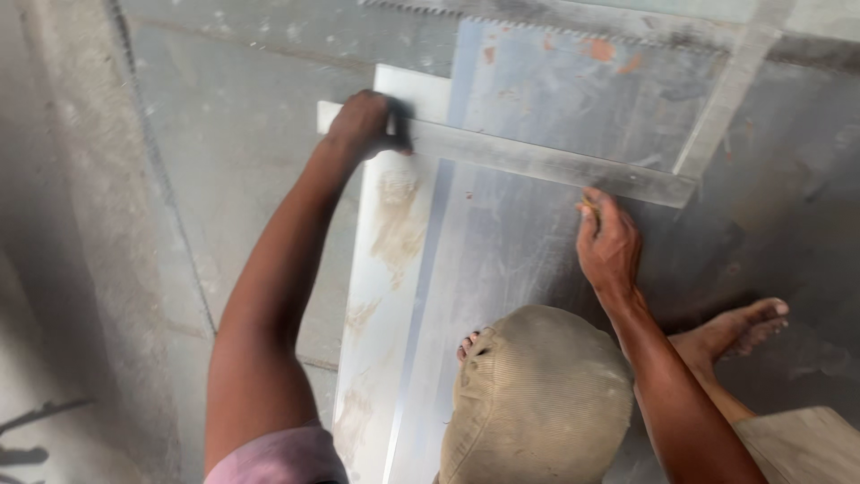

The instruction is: The person marks lines on a metal sheet using a pencil and an L-square while sitting on the floor and using their feet to hold a long serrated straightedge in place.

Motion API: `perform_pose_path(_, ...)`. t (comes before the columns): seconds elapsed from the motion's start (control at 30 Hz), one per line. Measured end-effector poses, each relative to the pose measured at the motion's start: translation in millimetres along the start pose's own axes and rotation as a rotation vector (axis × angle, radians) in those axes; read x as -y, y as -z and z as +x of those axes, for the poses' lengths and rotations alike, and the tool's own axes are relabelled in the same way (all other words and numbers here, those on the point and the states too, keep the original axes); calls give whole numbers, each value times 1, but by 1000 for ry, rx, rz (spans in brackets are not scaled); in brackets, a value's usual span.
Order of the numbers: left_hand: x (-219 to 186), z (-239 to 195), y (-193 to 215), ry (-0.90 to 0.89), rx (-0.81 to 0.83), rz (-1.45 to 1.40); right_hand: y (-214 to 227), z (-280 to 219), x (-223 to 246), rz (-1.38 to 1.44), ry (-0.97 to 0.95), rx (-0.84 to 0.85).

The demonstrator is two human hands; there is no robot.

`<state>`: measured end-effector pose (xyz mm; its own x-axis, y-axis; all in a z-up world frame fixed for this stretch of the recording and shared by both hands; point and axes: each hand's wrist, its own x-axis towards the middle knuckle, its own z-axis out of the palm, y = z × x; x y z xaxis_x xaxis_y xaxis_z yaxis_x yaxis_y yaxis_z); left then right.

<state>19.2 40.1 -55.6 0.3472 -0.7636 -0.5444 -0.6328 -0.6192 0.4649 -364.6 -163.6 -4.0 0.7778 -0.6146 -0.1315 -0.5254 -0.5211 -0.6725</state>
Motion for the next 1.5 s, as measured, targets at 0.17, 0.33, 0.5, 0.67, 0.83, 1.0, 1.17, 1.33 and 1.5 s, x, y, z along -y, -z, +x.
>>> perform_pose_path(0.17,-11,-3,9,38,-43,20,-58,38,46,80,217,158)
perform_pose_path(0.33,-13,0,11,93,-29,-1,-95,60,76,106,280,161)
perform_pose_path(0.5,-12,2,6,83,-4,21,-103,58,82,69,179,175)
perform_pose_path(0.67,-11,4,5,65,-58,60,-107,59,78,45,170,164)
perform_pose_path(0.83,-8,4,0,97,-11,47,-112,57,76,47,143,154)
perform_pose_path(1.0,-7,6,-1,106,-16,54,-112,58,77,42,150,156)
perform_pose_path(1.17,-2,3,-5,68,-68,56,-111,59,79,34,155,160)
perform_pose_path(1.33,-3,10,-5,92,-56,79,-107,77,87,-129,90,308)
perform_pose_path(1.5,-5,6,-3,69,-12,69,-86,51,101,-58,46,391)
